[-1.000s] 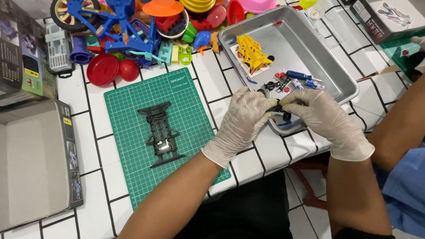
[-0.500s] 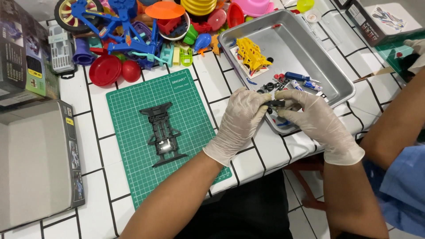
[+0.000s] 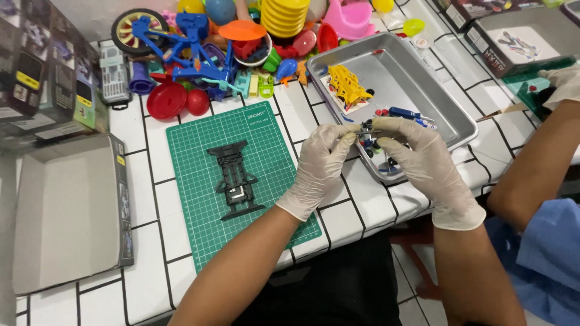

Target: Assembling a toy car chassis by installing gears, axles, and other small mechanical components.

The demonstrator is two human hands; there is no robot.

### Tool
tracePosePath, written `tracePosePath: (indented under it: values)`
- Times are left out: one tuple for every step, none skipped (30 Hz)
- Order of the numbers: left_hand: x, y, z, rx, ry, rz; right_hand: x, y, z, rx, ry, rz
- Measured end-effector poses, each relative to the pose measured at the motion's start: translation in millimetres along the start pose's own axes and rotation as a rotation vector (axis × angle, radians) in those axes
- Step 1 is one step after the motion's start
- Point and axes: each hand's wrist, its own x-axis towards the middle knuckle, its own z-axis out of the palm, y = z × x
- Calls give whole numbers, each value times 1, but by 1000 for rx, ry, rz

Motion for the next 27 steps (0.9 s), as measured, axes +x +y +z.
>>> tracePosePath:
  values:
    - [3,13,-5,2,5,14,0,-5,1,0,3,-14]
    - [4,27,-11,-49,4,-47,0,-11,3,38,9,-12]
    - [5,40,-18,-101,3,-109,0,-16,6,77,13,-9]
    - [7,50,-26,-94,17,-92,1,-23,9,80,8,-30]
    - [9,59,-34,-116,0,-122,2,-31,13,103,9,-16]
    - [6,68,-44,-136,-13,-162,1,-37,18,126,1,6]
    - [7,72,-55,-129,4,-156,4,-46,23,129,-12,-8]
    - [6,75,-67,-92,14,-129,6,-55,29,171,-21,6]
    - [6,78,-79,-55,23,-102,9,-63,35,213,-29,20]
    - [5,82,-92,-45,41,-103,13,-64,44,218,-47,12]
    - [5,85,-105,-14,57,-75,18,-64,52,253,-96,12]
    - [4,88,-117,17,74,-48,23,-64,61,287,-146,12]
    - [3,89,-131,28,92,-50,27,-70,68,292,-165,4]
    - [2,90,-146,48,81,-37,30,-76,76,302,-235,-9]
    - [2,91,-161,67,70,-26,34,-83,84,313,-304,-22]
    - [1,92,-174,75,84,-31,39,-91,96,316,-320,-25]
    - [1,93,-187,115,83,-9,43,-97,108,310,-380,-48]
    - [0,92,-199,151,79,12,47,-103,120,302,-436,-71]
    - [-2,86,-208,156,89,8,55,-101,131,303,-448,-72]
    - [-3,80,-216,188,77,16,62,-98,140,260,-470,-104]
    - [-3,73,-224,220,65,24,70,-94,149,218,-493,-135]
    - [-5,61,-227,220,68,17,73,-91,157,218,-498,-130]
    - [-6,49,-231,243,67,28,76,-87,165,202,-501,-130]
    - [-6,36,-234,267,66,43,81,-84,172,186,-502,-134]
    - [-8,25,-236,267,69,39,84,-76,176,186,-507,-131]
    - [-10,14,-236,311,45,53,86,-68,179,152,-515,-168]
    - [-12,2,-236,355,21,66,88,-58,182,118,-524,-205]
